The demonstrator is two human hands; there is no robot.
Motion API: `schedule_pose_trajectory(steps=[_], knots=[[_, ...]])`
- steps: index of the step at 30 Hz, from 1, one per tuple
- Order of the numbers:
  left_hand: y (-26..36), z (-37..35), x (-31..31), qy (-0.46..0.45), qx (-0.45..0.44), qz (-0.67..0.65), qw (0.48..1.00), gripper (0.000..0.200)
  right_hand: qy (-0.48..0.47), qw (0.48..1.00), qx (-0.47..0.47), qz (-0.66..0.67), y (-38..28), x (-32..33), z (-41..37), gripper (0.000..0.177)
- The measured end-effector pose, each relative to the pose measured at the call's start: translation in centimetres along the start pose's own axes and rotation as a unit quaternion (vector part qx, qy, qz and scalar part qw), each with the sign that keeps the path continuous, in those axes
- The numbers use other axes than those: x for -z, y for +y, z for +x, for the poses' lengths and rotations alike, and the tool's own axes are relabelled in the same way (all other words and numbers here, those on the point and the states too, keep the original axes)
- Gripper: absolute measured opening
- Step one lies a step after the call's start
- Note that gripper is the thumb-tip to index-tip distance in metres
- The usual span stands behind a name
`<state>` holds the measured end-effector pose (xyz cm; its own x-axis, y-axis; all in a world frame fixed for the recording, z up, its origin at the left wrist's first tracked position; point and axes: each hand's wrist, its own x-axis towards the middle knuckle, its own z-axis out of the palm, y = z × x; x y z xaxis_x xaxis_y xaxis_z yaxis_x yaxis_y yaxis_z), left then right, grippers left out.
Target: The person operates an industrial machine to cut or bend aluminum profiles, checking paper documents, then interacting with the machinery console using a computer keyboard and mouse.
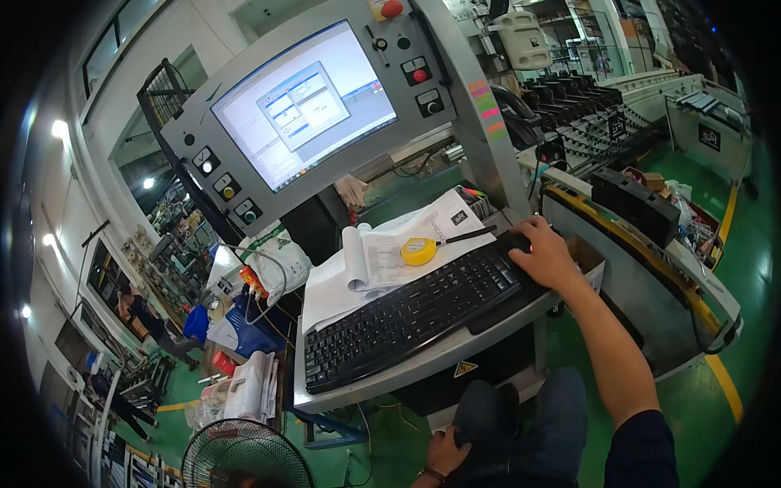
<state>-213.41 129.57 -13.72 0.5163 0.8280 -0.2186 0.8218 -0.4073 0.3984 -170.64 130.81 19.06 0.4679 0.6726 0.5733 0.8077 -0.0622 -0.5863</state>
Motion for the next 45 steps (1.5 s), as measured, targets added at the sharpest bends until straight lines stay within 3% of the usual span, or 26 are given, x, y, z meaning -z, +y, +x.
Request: schedule_pose_trajectory(steps=[3, 6, 9, 13, 15, 18, 20, 22, 26, 28, 30, 34, 36, 40, 45], knots=[[-0.5, -0.8, -0.3, 0.033, -0.032, -0.017, 0.999, 0.063, 0.001, 1.0, 0.009, -0.004, 0.2, 0.1, -0.1, 0.048], [-0.5, -2.7, 0.1, 0.035, 0.004, -0.056, 0.998, 0.063, 0.001, 1.0, 0.009, -0.006, 0.0, 0.3, -0.1, 0.049], [-0.5, -6.8, 0.0, 0.153, -0.064, -0.04, 0.985, 0.075, -0.006, 1.0, 0.004, 0.005, -0.5, 0.3, -0.3, 0.051], [-3.3, -6.1, -0.6, 0.075, -0.056, -0.133, 0.987, 0.066, 0.005, 1.0, 0.011, 0.002, -0.6, 0.5, -0.4, 0.05], [-1.9, -5.4, 1.7, 0.075, -0.068, -0.186, 0.977, 0.061, 0.017, 1.0, 0.012, 0.018, -0.5, 0.4, -0.5, 0.044], [1.3, -5.6, 8.0, 0.071, -0.011, -0.198, 0.978, 0.067, 0.048, 0.997, 0.024, 0.059, -0.6, 0.7, -0.6, 0.029], [2.6, -5.8, 12.9, 0.202, -0.116, -0.254, 0.939, 0.058, 0.066, 0.994, 0.063, 0.057, -0.7, 1.0, -0.6, 0.021], [3.6, -6.5, 18.6, 0.31, -0.179, -0.125, 0.925, 0.043, 0.084, 0.987, 0.135, 0.017, -0.8, 1.0, -1.1, 0.014], [2.6, -6.0, 27.2, 0.49, -0.376, -0.193, 0.763, 0.03, 0.023, 0.979, 0.203, -0.031, -4.6, 0.9, -2.8, 0.011], [-0.2, -5.7, 30.2, 0.556, -0.352, -0.123, 0.743, 0.039, -0.008, 0.975, 0.218, -0.036, -5.5, 0.4, -3.0, 0.012], [-1.2, -4.5, 33.3, 0.614, -0.191, -0.103, 0.759, 0.046, -0.029, 0.972, 0.228, -0.044, -6.8, 0.2, -3.0, 0.012], [-1.8, -0.9, 37.7, 0.583, -0.1, -0.136, 0.795, 0.045, -0.062, 0.963, 0.249, -0.082, -6.7, -0.6, -2.7, 0.012], [-3.0, 0.3, 38.7, 0.547, -0.069, -0.136, 0.823, 0.04, -0.032, 0.972, 0.229, -0.049, -6.5, -0.2, -3.0, 0.011], [-4.5, 1.4, 38.6, 0.486, -0.105, -0.324, 0.805, 0.044, 0.024, 0.976, 0.209, -0.056, -5.7, 1.7, -4.3, 0.01], [-5.8, 1.7, 38.3, 0.439, -0.114, -0.37, 0.811, 0.043, 0.006, 0.976, 0.199, -0.085, -5.7, 1.3, -4.6, 0.008]])
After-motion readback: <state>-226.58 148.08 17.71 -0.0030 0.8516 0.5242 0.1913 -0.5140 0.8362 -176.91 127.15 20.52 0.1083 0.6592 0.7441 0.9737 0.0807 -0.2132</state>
